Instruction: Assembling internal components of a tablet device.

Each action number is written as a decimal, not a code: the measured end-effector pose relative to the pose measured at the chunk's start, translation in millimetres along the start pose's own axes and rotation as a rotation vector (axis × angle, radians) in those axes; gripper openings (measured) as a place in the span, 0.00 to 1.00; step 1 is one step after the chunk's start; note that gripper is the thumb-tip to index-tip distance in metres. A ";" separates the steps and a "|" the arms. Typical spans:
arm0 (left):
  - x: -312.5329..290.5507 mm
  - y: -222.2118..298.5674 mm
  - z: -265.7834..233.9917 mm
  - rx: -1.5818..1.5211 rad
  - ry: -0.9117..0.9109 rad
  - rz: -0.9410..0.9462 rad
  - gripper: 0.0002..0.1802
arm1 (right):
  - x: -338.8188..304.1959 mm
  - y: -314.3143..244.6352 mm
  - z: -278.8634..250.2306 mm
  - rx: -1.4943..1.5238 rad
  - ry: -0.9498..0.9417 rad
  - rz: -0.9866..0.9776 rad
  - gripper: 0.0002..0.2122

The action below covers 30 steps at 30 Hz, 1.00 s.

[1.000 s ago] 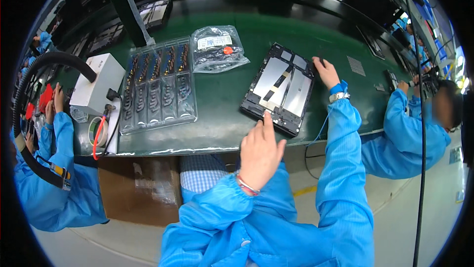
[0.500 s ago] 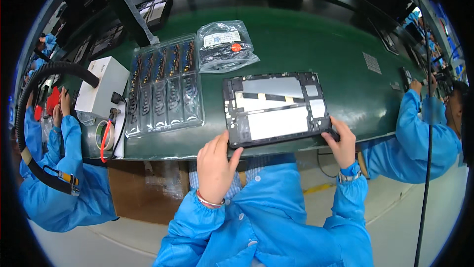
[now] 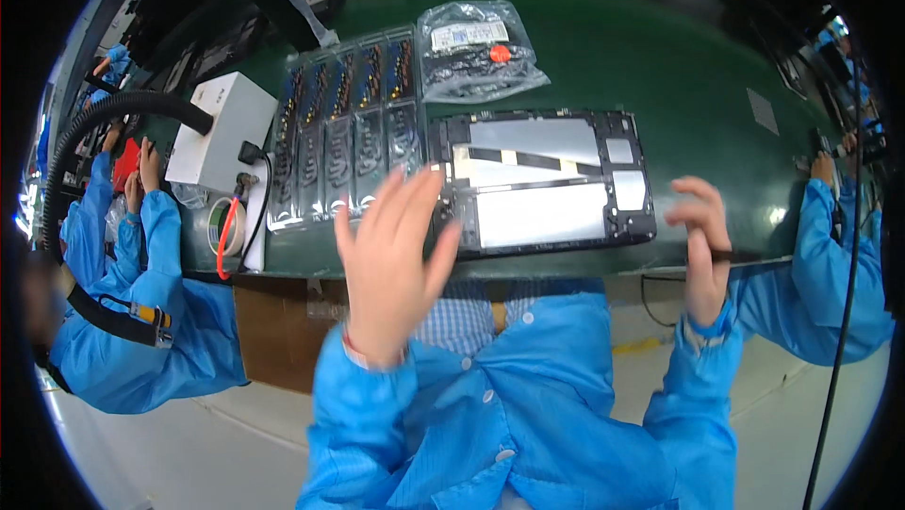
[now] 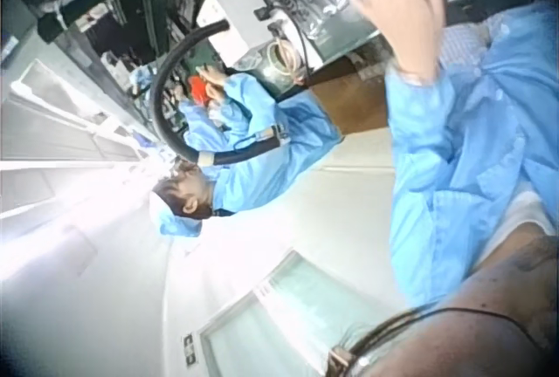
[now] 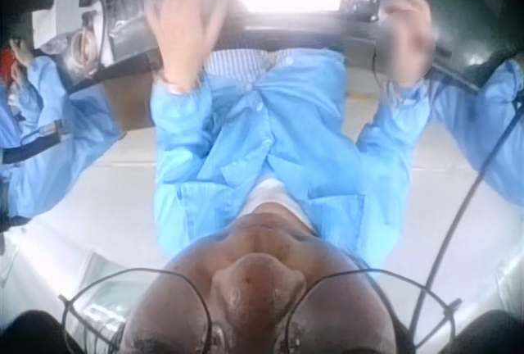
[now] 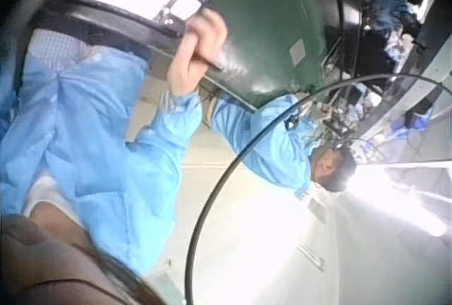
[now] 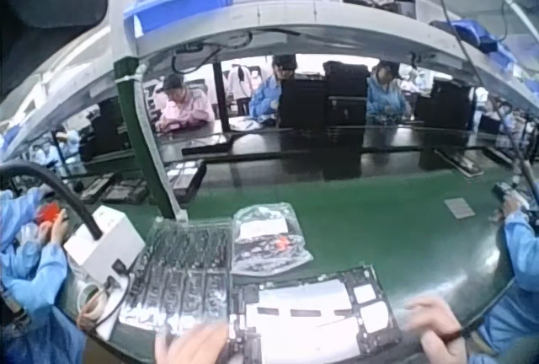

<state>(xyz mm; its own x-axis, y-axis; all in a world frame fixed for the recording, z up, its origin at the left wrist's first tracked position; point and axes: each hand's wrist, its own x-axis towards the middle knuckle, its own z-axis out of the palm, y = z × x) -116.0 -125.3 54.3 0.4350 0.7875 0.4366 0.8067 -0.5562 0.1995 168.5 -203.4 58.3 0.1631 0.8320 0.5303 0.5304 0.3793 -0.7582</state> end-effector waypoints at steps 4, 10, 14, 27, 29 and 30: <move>67.9 -40.3 46.7 0.097 0.033 0.116 0.16 | 75.5 -2.5 55.4 0.216 -0.281 0.200 0.10; 87.3 -40.1 81.5 0.230 -0.150 0.029 0.20 | 140.1 45.7 129.3 0.068 -0.379 0.180 0.11; 84.2 -42.7 90.4 0.150 -0.067 -0.006 0.18 | 153.2 70.9 157.1 0.183 -0.537 0.052 0.10; 79.2 -43.5 90.3 0.025 -0.041 -0.065 0.15 | 143.6 70.7 144.7 0.066 -0.469 0.010 0.10; 78.9 -40.7 84.7 0.020 -0.003 -0.040 0.14 | 136.8 64.0 140.3 0.079 -0.470 0.118 0.10; 78.7 -39.2 82.2 0.019 0.040 -0.010 0.12 | 132.3 62.0 138.3 0.092 -0.464 0.220 0.09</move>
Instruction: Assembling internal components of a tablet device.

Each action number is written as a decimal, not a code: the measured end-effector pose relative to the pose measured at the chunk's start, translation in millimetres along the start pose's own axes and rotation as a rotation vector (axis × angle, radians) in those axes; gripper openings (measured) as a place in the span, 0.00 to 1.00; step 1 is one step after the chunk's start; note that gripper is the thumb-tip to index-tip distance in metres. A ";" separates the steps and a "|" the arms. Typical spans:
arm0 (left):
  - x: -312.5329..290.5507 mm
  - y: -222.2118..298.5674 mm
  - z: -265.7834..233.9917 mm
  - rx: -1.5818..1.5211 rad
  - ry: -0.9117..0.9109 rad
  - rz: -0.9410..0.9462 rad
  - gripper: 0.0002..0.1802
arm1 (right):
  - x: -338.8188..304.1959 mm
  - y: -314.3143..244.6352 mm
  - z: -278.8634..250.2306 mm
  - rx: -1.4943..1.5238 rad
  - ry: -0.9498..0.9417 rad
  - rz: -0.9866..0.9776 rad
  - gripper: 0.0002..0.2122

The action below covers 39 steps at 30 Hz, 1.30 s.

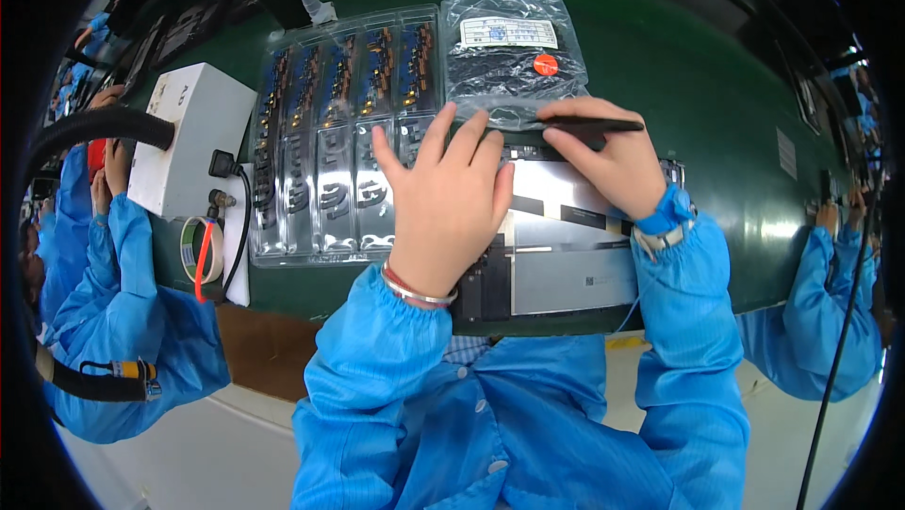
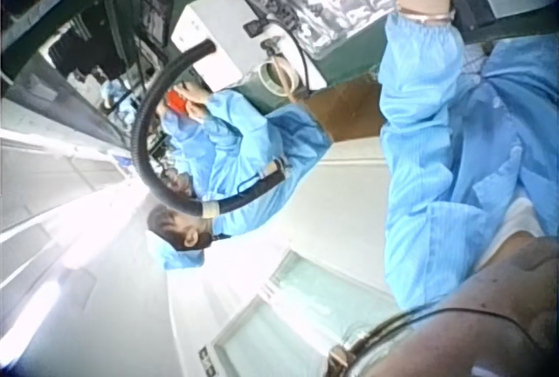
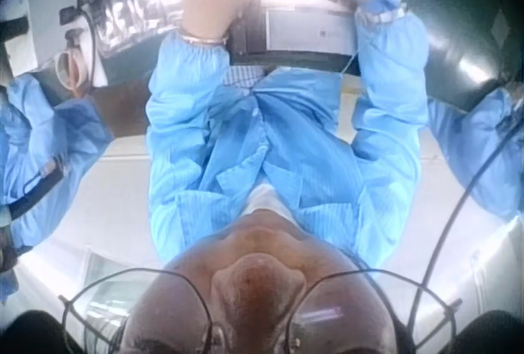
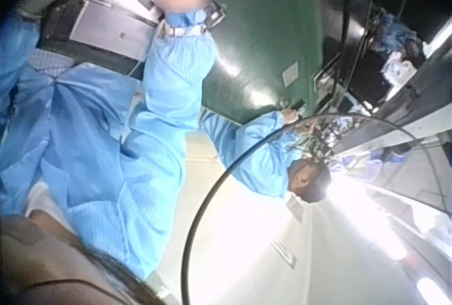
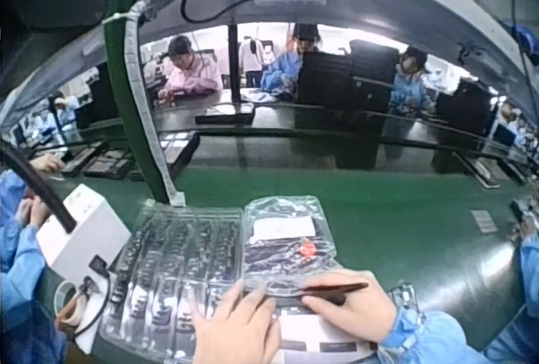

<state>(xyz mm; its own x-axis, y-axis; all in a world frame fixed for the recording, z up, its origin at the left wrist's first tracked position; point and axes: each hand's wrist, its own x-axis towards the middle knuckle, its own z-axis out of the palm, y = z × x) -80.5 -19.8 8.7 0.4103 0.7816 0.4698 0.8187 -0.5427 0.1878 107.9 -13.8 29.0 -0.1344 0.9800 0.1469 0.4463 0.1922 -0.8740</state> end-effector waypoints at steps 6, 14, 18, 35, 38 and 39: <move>-8.7 4.4 -0.3 0.004 -0.033 -0.012 0.08 | -16.6 -3.1 6.4 0.003 0.025 0.044 0.10; -6.0 9.4 -7.9 0.006 -0.147 -0.056 0.11 | -9.9 1.9 5.2 -0.177 0.032 -0.121 0.10; -6.4 8.3 -5.5 -0.023 -0.110 -0.044 0.13 | -7.4 4.9 6.2 -0.168 0.010 -0.107 0.10; -3.4 10.1 -11.6 -0.201 0.131 -0.039 0.08 | -7.4 4.9 3.5 -0.135 -0.020 -0.067 0.09; -3.6 10.0 -18.8 -0.291 0.087 0.001 0.08 | -6.6 3.6 5.0 -0.132 -0.040 -0.051 0.09; -4.8 8.0 -17.5 -0.312 0.107 0.047 0.07 | -6.8 3.5 5.6 -0.140 -0.037 -0.053 0.09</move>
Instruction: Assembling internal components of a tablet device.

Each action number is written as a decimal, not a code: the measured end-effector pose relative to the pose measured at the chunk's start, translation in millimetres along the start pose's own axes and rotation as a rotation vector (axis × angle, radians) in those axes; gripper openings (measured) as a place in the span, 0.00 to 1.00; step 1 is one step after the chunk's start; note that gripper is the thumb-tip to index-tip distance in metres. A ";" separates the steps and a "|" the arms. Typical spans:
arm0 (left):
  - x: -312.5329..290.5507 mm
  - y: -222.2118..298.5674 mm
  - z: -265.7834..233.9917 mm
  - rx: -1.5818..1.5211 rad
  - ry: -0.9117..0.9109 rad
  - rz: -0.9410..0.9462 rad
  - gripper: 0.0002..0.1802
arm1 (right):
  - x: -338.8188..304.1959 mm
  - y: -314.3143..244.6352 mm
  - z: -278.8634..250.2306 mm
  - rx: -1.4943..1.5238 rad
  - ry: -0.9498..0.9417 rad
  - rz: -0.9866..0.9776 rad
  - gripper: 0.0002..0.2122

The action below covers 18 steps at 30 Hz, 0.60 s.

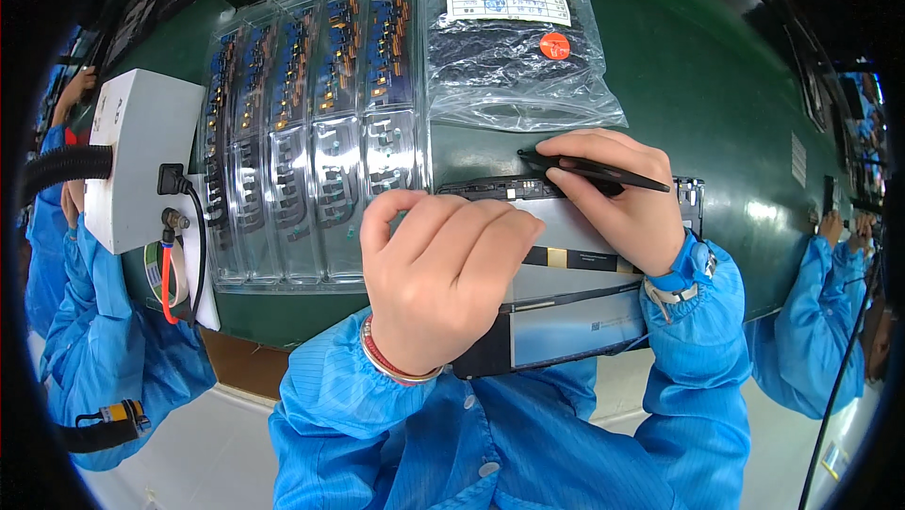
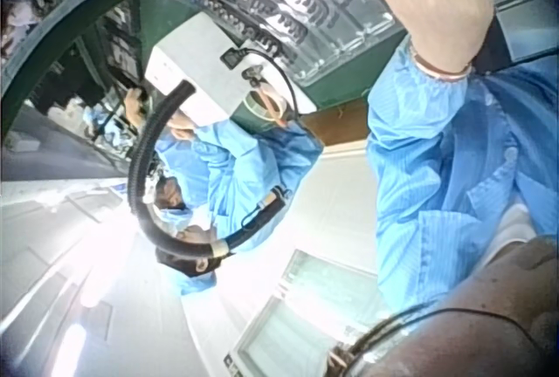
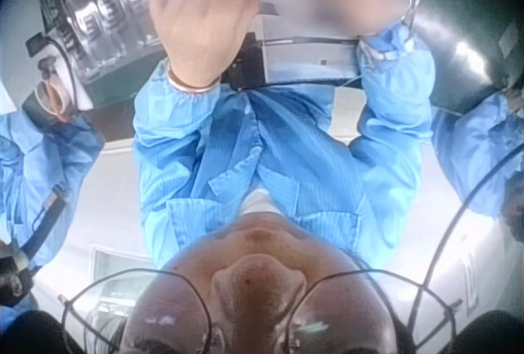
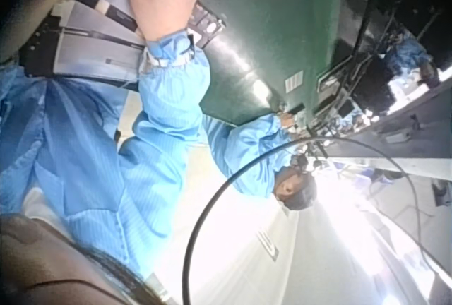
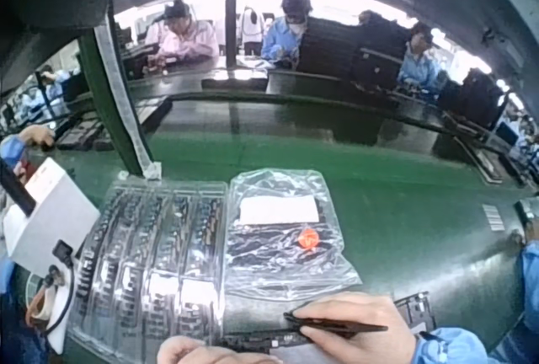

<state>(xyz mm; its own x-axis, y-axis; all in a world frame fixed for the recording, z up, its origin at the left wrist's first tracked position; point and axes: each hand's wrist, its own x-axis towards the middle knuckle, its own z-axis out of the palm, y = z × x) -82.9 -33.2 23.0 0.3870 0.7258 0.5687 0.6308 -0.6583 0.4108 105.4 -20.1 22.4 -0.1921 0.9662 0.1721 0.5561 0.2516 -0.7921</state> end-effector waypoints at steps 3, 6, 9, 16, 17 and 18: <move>-0.1 2.6 -1.6 -0.002 0.002 0.072 0.08 | -1.0 2.0 1.2 -0.014 0.022 -0.026 0.08; -2.6 2.5 -2.1 0.022 0.016 0.137 0.12 | -2.5 5.3 2.6 -0.016 0.052 -0.063 0.08; -20.4 16.1 -16.2 0.021 0.017 0.186 0.14 | -10.4 -9.4 -9.3 -0.013 0.095 -0.094 0.08; -109.6 72.1 -6.7 -0.058 -0.028 0.008 0.17 | -145.4 -1.2 -45.0 0.171 0.691 -0.040 0.09; -115.7 73.6 -0.8 -0.037 -0.014 -0.096 0.24 | -161.9 12.6 -37.3 0.304 0.813 0.047 0.09; -119.7 68.8 2.6 -0.103 -0.117 -0.120 0.34 | -175.2 20.2 -30.9 0.412 0.823 0.106 0.10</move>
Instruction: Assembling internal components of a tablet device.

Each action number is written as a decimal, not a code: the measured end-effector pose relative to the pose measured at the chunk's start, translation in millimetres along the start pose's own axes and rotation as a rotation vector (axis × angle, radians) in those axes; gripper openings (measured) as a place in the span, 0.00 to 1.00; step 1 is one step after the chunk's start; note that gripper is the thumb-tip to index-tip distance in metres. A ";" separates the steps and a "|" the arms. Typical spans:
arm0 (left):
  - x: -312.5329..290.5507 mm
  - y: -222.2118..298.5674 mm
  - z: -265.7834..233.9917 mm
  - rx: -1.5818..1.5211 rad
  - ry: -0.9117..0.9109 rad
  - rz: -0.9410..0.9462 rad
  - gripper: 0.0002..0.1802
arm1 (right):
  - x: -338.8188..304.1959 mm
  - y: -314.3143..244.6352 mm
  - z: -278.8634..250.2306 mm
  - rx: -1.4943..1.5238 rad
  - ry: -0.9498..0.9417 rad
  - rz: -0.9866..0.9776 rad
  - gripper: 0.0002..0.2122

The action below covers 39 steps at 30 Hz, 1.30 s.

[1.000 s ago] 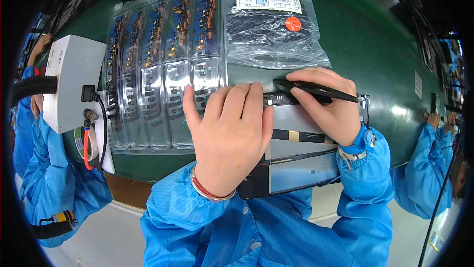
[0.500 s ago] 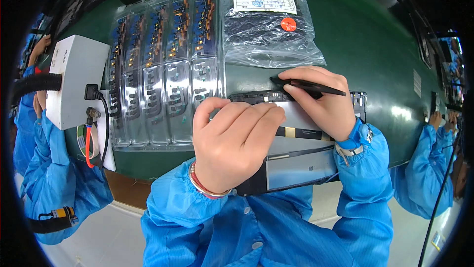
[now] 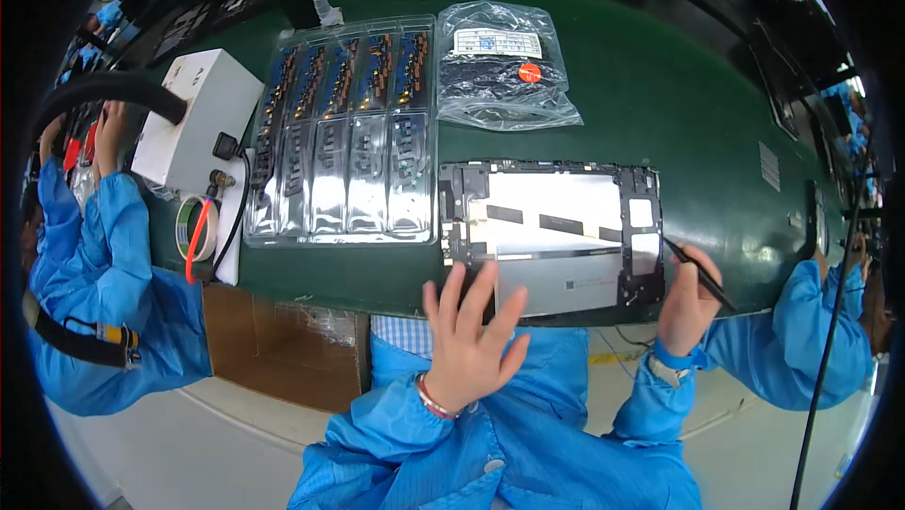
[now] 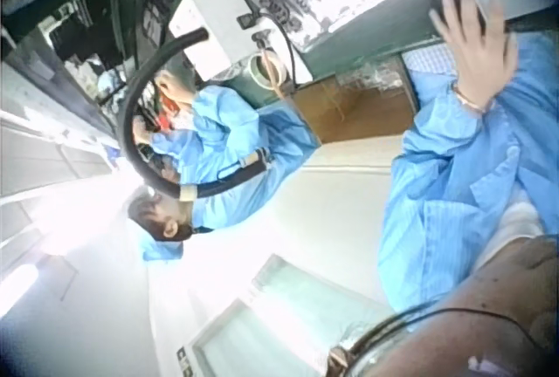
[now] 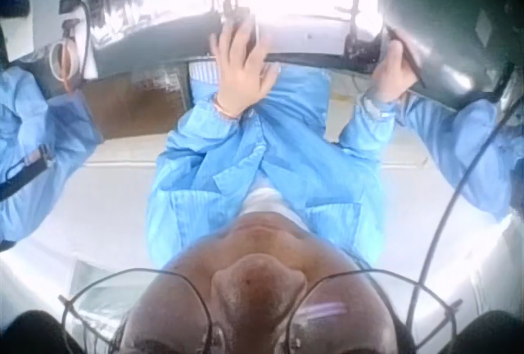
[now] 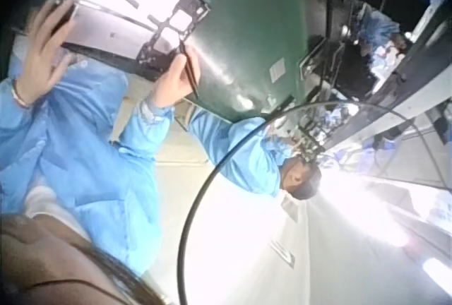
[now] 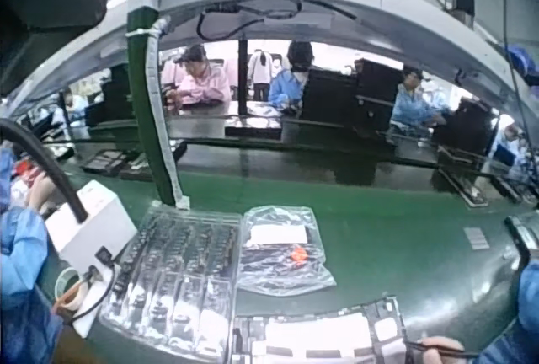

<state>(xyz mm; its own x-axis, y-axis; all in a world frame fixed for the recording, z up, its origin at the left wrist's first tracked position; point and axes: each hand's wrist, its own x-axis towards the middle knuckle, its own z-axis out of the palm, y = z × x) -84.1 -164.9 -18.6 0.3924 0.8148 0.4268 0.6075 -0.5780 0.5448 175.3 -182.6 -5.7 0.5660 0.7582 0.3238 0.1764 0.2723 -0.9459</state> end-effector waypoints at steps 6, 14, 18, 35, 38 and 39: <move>21.5 -10.2 11.2 0.053 0.072 0.076 0.37 | -2.2 16.4 -1.8 0.299 0.075 0.105 0.10; -33.4 -3.4 -41.6 -0.145 -0.016 -0.072 0.31 | -50.7 -23.9 44.5 0.048 -0.048 -0.121 0.09; -94.4 -57.8 -54.5 -0.509 0.318 -0.333 0.26 | -107.6 -40.5 129.4 0.236 -0.566 0.304 0.08; -250.3 -271.5 -210.7 -1.502 0.934 -0.471 0.18 | -323.8 -34.4 461.6 0.827 -1.010 1.481 0.06; -216.4 -248.7 -210.0 -1.437 1.167 -0.638 0.14 | -320.2 -34.3 468.6 0.823 -1.041 1.442 0.07; -207.6 -243.3 -209.6 -1.377 1.257 -0.733 0.12 | -318.2 -37.2 468.8 0.822 -1.023 1.427 0.08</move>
<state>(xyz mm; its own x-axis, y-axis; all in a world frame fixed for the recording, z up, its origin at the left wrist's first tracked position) -458.1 -203.0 -88.4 -0.6218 0.7410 -0.2536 -0.6812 -0.3518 0.6421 -388.9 -156.2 -64.0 -0.7362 0.5598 -0.3805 -0.4509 -0.8248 -0.3412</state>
